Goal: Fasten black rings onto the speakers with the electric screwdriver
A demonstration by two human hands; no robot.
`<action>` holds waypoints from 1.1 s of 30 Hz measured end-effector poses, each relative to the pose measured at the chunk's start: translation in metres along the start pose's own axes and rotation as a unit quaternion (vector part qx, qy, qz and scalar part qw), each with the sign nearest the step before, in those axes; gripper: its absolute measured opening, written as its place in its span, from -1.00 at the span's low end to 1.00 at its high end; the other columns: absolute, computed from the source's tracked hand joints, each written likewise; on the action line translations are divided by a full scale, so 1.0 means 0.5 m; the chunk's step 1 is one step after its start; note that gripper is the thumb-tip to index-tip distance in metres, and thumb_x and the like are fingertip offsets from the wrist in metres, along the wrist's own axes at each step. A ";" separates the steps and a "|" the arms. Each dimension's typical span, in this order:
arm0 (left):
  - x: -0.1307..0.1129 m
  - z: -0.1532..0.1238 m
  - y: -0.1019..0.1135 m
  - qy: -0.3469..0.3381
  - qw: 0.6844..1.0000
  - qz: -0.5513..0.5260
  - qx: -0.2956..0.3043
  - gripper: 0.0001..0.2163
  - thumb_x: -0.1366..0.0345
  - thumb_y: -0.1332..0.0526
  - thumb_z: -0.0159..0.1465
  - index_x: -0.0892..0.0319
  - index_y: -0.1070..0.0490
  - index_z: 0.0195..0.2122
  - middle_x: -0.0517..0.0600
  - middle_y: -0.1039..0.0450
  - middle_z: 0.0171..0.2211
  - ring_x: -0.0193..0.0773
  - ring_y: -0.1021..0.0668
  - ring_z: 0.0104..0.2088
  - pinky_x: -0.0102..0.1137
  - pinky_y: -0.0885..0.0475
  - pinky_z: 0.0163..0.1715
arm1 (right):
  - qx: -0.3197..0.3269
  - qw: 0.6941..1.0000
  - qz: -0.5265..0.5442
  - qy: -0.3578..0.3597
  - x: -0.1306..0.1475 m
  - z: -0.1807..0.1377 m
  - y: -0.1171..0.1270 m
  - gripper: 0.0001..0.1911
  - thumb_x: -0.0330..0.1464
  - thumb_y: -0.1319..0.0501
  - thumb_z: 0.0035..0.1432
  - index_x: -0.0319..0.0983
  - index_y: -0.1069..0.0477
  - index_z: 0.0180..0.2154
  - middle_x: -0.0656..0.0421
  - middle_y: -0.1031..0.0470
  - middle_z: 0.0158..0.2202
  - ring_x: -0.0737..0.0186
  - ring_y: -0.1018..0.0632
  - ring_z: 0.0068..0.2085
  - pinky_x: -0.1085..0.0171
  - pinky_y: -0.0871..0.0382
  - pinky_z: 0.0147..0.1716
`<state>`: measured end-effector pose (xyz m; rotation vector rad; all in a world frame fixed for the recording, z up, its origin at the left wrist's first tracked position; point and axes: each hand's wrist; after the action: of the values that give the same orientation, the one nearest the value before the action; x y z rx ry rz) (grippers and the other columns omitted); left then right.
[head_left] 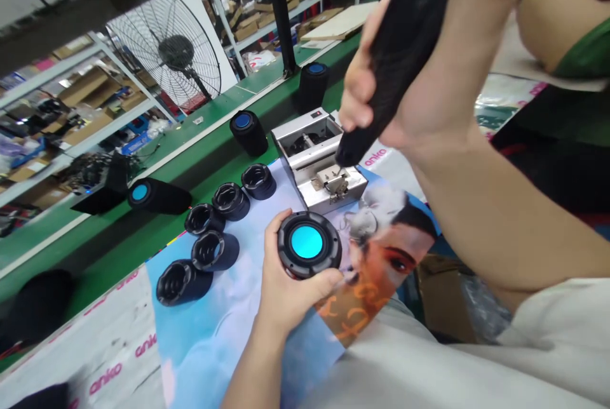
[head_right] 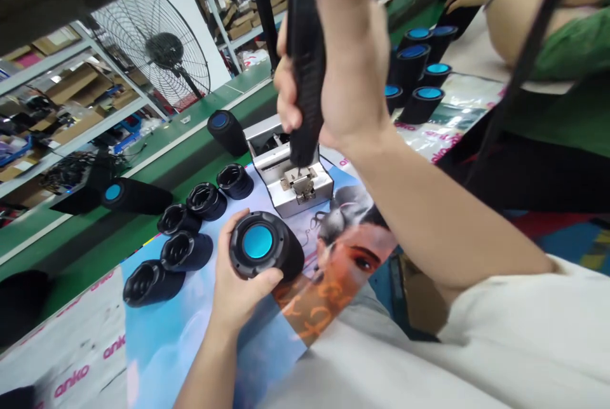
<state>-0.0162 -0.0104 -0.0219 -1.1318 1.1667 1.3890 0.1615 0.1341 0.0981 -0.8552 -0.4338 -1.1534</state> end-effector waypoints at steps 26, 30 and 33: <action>0.004 0.003 -0.002 -0.041 0.999 -0.020 0.000 -0.15 0.03 -0.66 -0.08 0.05 -0.35 0.20 0.00 -0.60 0.02 -0.09 -0.69 -0.02 -0.30 -0.55 0.01 | 0.034 0.996 0.038 -0.074 -0.074 -0.070 0.007 -0.26 0.32 -0.34 0.09 -0.23 -0.33 -0.52 0.22 -0.26 -0.69 0.29 -0.32 -0.74 0.31 -0.11 -0.84; 0.002 0.002 -0.001 -0.042 0.999 -0.019 -0.005 -0.16 0.02 -0.66 -0.07 0.05 -0.34 0.19 0.01 -0.60 0.01 -0.08 -0.69 -0.03 -0.30 -0.55 0.00 | 0.074 0.988 0.032 -0.134 -0.071 -0.087 0.019 -0.29 0.25 -0.37 0.12 -0.24 -0.31 -0.54 0.21 -0.28 -0.70 0.29 -0.29 -0.76 0.32 -0.11 -0.84; 0.003 0.004 -0.001 -0.044 0.999 -0.020 0.003 -0.16 0.01 -0.66 -0.07 0.06 -0.34 0.19 0.01 -0.59 0.01 -0.07 -0.69 -0.04 -0.28 -0.55 0.00 | 0.074 0.988 0.033 -0.131 -0.050 -0.082 0.022 -0.30 0.27 -0.39 0.07 -0.24 -0.36 -0.50 0.21 -0.31 -0.68 0.28 -0.31 -0.75 0.29 -0.15 -0.83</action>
<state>-0.0159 -0.0083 -0.0230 -1.0731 1.0790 1.3909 0.1575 0.1193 0.0512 -0.8878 -0.6933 -0.9377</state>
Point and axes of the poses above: each hand's wrist, its own z-axis towards the middle knuckle, its own y-axis out of the back of the hand, x = y × z
